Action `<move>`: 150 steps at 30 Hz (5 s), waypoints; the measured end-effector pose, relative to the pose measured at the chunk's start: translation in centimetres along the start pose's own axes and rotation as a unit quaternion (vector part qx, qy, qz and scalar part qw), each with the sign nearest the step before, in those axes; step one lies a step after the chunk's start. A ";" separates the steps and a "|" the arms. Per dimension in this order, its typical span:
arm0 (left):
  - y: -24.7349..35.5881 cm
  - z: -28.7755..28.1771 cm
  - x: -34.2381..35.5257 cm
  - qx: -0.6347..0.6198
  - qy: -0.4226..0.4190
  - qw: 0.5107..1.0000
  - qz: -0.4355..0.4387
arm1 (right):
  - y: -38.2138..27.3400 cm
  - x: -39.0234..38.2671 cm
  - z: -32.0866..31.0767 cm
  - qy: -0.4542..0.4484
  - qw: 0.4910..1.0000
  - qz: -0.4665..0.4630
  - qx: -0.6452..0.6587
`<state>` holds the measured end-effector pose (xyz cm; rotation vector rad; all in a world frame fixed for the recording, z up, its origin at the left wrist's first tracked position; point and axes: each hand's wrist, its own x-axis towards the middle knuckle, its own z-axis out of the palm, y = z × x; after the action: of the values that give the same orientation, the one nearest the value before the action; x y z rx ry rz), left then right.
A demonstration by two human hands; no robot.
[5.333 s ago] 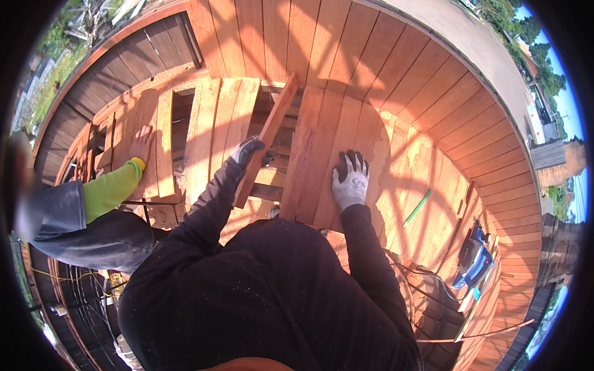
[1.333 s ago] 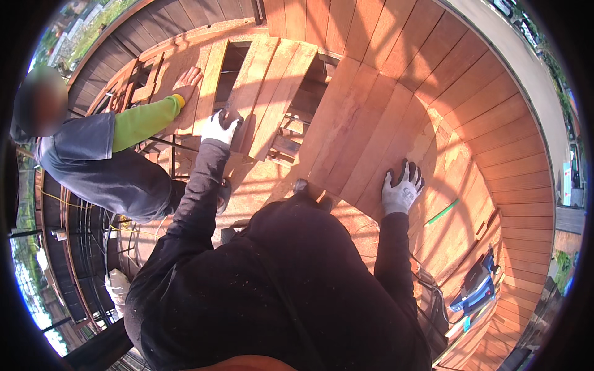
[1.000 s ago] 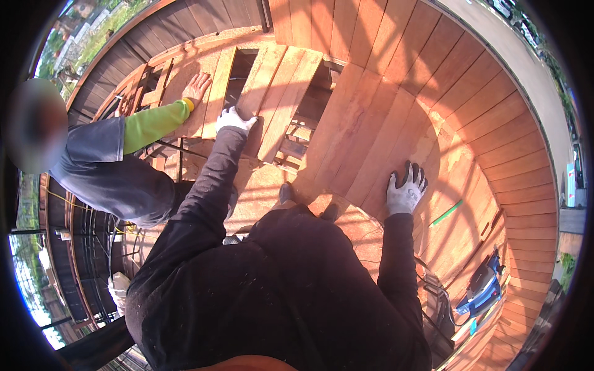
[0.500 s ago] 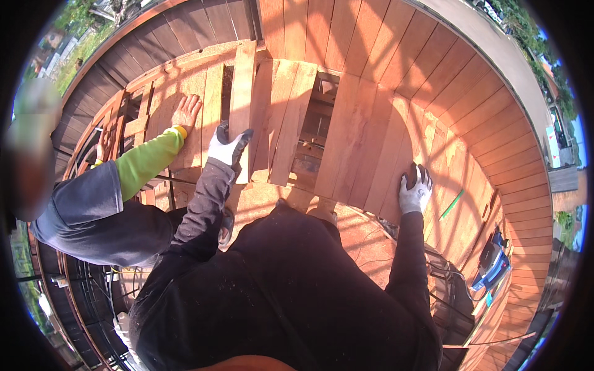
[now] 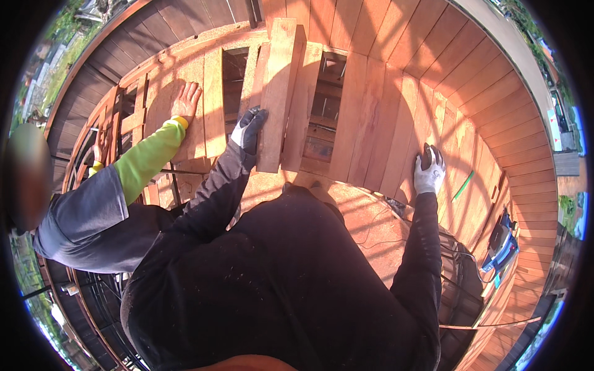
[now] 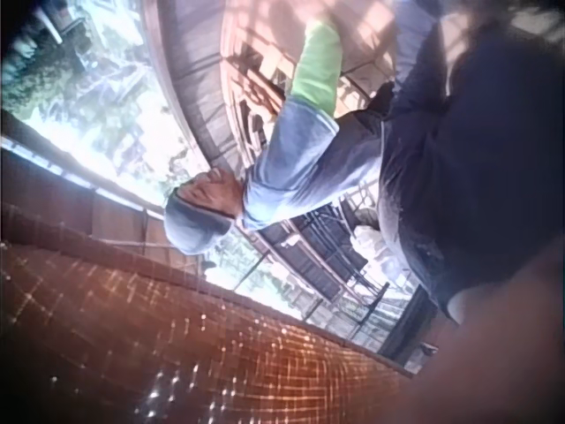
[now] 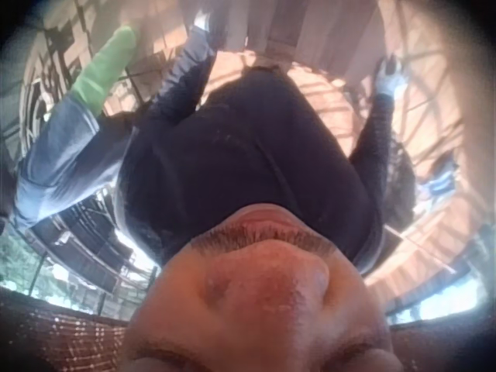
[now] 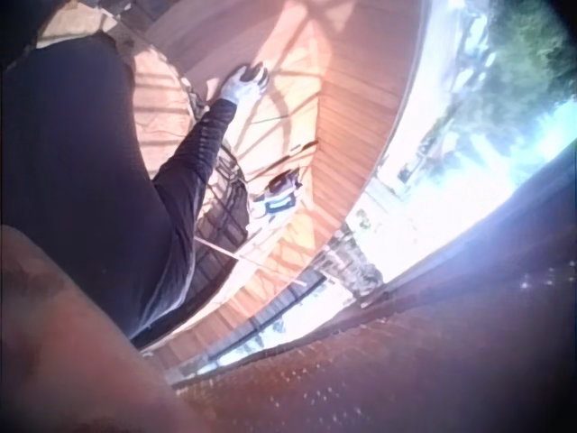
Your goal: The person installs wooden planks on a curved wooden wall. They position planks, use a nail gun to fasten them, and adjust placement with a coworker assisting nearby. The person also moves a stack of planks and walks around the work area.
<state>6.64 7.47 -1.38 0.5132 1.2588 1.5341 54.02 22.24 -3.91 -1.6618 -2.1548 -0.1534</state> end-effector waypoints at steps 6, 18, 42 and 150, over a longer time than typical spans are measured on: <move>-3.0 1.7 -0.7 0.049 -0.018 0.998 0.045 | 0.6 0.2 0.8 -0.016 1.000 0.008 0.003; -6.3 8.7 2.8 0.319 0.012 0.944 0.088 | 0.4 0.0 0.2 -0.030 0.999 0.023 0.001; -7.7 8.3 8.6 0.675 -0.193 0.680 0.210 | 0.0 0.3 0.0 -0.023 0.999 0.032 -0.003; -0.1 -4.1 9.7 0.553 0.092 0.825 0.069 | -36.0 4.4 2.5 -0.328 0.916 0.088 0.214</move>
<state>-0.21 14.27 -5.57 1.2213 2.2699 0.8105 18.46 16.83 1.32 -1.7724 -2.2145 0.9911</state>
